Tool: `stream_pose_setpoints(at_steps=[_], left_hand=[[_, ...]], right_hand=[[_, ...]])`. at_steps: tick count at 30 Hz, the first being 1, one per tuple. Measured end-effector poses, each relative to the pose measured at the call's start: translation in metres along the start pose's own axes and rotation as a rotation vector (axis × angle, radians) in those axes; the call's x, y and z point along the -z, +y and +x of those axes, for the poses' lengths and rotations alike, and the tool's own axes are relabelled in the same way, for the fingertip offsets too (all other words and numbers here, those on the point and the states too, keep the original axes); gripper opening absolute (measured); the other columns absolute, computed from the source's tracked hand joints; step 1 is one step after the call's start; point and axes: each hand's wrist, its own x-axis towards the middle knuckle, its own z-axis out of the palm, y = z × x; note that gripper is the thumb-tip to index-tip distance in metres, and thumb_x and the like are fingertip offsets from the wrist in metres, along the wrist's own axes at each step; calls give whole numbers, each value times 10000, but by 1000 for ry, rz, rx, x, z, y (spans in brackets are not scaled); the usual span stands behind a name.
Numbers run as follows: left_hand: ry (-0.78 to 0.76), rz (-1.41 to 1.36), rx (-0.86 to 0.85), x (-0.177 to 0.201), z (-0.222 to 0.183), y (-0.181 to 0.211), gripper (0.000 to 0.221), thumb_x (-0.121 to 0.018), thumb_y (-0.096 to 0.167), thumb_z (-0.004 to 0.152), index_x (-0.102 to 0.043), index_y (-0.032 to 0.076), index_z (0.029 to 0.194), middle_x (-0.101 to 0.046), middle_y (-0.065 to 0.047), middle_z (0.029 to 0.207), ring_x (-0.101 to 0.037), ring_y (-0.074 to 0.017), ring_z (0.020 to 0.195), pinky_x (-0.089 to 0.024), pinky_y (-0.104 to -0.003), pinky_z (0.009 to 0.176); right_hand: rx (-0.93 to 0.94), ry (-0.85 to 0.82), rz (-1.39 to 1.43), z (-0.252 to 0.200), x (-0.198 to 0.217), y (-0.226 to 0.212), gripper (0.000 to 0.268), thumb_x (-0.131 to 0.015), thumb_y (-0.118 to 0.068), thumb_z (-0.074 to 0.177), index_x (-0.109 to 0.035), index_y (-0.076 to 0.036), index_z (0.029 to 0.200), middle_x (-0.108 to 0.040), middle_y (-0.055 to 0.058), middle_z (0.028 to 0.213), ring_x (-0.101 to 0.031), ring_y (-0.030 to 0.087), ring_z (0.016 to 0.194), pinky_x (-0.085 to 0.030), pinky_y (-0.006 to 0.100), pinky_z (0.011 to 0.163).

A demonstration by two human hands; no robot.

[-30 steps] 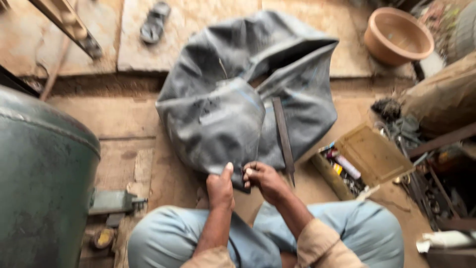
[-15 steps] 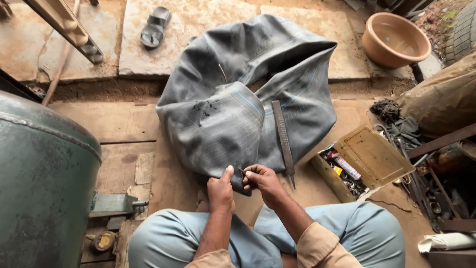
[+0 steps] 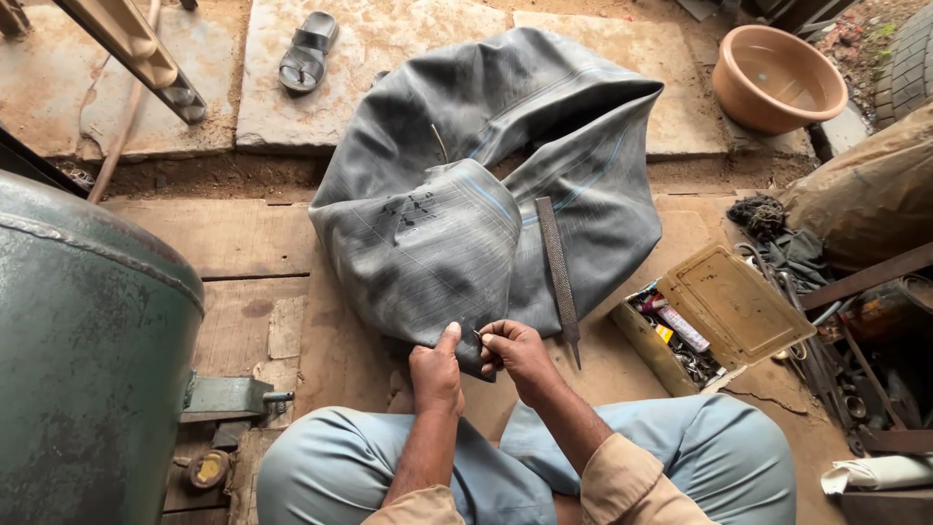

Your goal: Locating a puncture in a large tire inner tube by inspecting it closely and marking the area.

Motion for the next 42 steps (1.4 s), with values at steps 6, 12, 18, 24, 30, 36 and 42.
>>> stream_pose_setpoints(at_steps=[6,12,18,24,30,36,42], left_hand=[[-1,36,2,1,-1,1,117,-711,94,901,-725,-10,851,-689,-28,802,-589,-106,677,-480,-290,639],[10,135,37,0,-4,7,223,-710,127,926,-660,42,726,-606,-8,682,-505,-96,596,-430,-305,583],[5,145,21,5,2,-2,284,-724,137,937,-621,48,688,-584,-12,652,-480,-103,568,-413,-312,561],[9,116,35,0,-3,6,224,-706,131,917,-672,38,716,-646,-20,689,-550,-103,599,-473,-297,604],[-1,98,17,1,0,3,212,-715,136,922,-680,20,749,-652,-21,721,-547,-106,622,-473,-302,618],[-7,74,21,1,1,-1,177,-699,134,925,-709,-6,817,-682,-40,762,-579,-125,651,-485,-309,638],[2,12,37,-1,-2,1,206,-694,141,910,-725,-41,1000,-727,-64,966,-653,-143,840,-527,-304,776]], right_hand=[[6,-89,60,-6,2,-3,137,-651,-121,962,-683,-8,1033,-682,49,761,-645,134,596,-526,264,580],[5,-151,109,-10,4,-6,148,-646,-136,979,-666,-16,1062,-688,45,779,-653,128,638,-531,272,614],[7,-182,133,-10,4,-7,157,-644,-144,981,-665,-12,1063,-687,45,781,-656,128,643,-530,275,612],[19,-152,115,-9,-3,-8,161,-652,-149,978,-668,-11,1060,-683,46,781,-648,124,634,-531,265,601],[51,-1,7,-9,-19,-12,141,-638,-109,979,-675,2,1056,-660,42,756,-604,98,593,-519,237,550],[50,52,-91,-6,-17,-10,142,-625,-114,983,-673,-6,1062,-650,45,747,-577,95,552,-488,238,514],[37,-63,-176,-13,-1,-22,148,-634,-113,971,-688,-14,1068,-686,45,791,-638,93,618,-544,253,575]])
